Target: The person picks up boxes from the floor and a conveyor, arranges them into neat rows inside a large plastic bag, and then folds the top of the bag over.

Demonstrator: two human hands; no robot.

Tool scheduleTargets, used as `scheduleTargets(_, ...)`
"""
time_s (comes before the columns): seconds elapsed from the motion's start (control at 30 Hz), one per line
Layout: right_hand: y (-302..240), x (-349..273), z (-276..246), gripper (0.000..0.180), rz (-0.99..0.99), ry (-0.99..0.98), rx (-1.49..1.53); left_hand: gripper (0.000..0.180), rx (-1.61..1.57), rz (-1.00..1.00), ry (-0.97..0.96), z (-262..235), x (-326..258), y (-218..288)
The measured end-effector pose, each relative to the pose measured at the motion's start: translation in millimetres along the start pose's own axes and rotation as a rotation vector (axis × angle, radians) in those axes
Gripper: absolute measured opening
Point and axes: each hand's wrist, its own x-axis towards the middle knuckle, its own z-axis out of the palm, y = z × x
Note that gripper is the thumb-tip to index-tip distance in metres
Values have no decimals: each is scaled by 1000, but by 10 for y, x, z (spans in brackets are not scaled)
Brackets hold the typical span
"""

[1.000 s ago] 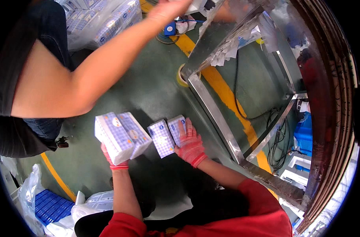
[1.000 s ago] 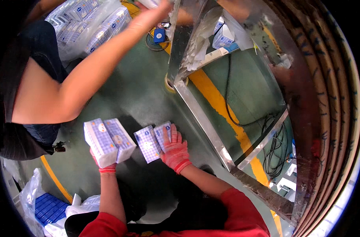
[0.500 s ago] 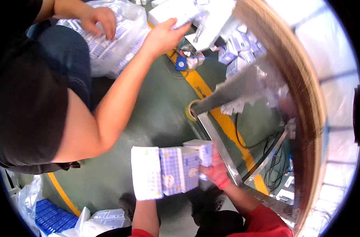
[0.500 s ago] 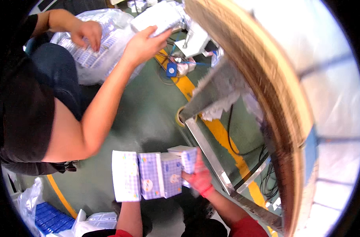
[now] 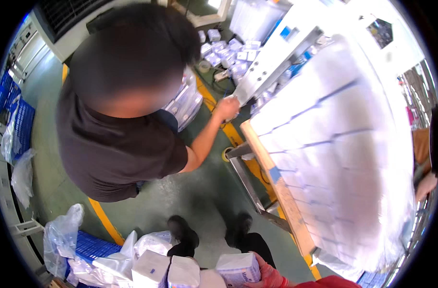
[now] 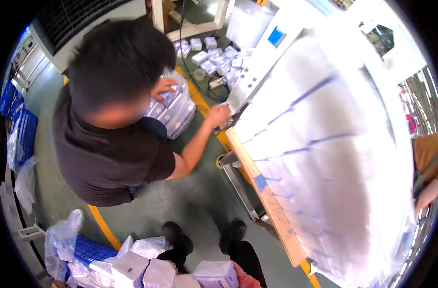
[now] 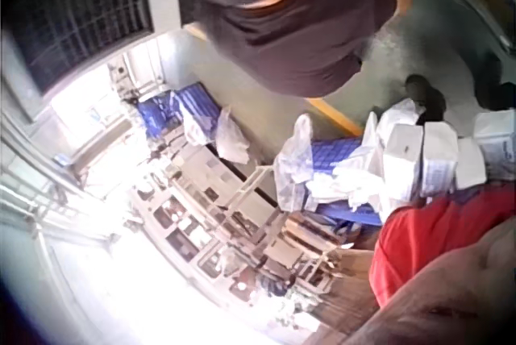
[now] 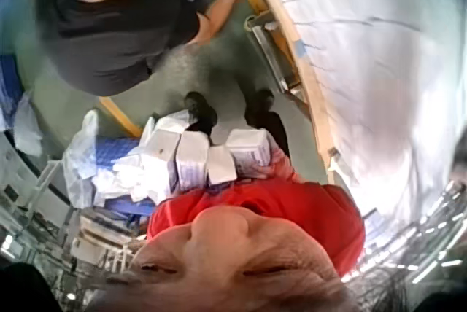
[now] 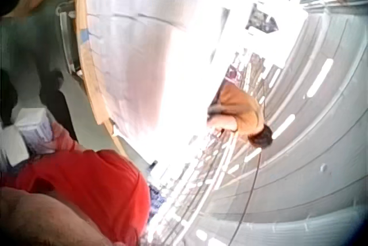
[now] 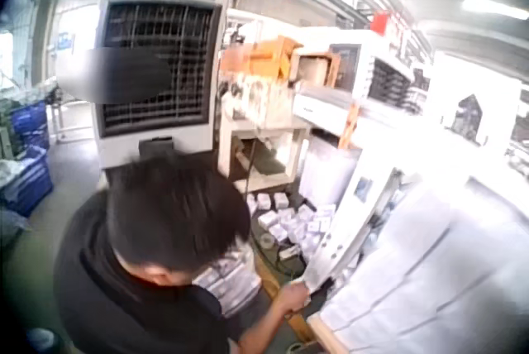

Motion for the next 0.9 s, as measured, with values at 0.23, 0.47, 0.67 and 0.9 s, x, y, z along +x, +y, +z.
scheduleTargets(0.23, -971, -1129, 63, 60, -284, -193, -33, 46, 40, -45, -69, 497, -1711, 423)
scheduleTargets(0.47, -1048, -1054, -327, 67, -161, -16, 473, 45, 131, -67, -214, 923, -2241, 985)
scheduleTargets(0.67, -1139, -1609, 392, 74, 218, -319, -533, 45, 178, 13, -290, 1218, -2299, 1412)
scheduleTargets(0.9, -1816, -2525, 63, 75, 16, -73, -429, 45, 287, -70, -433, 1987, -2018, 1229)
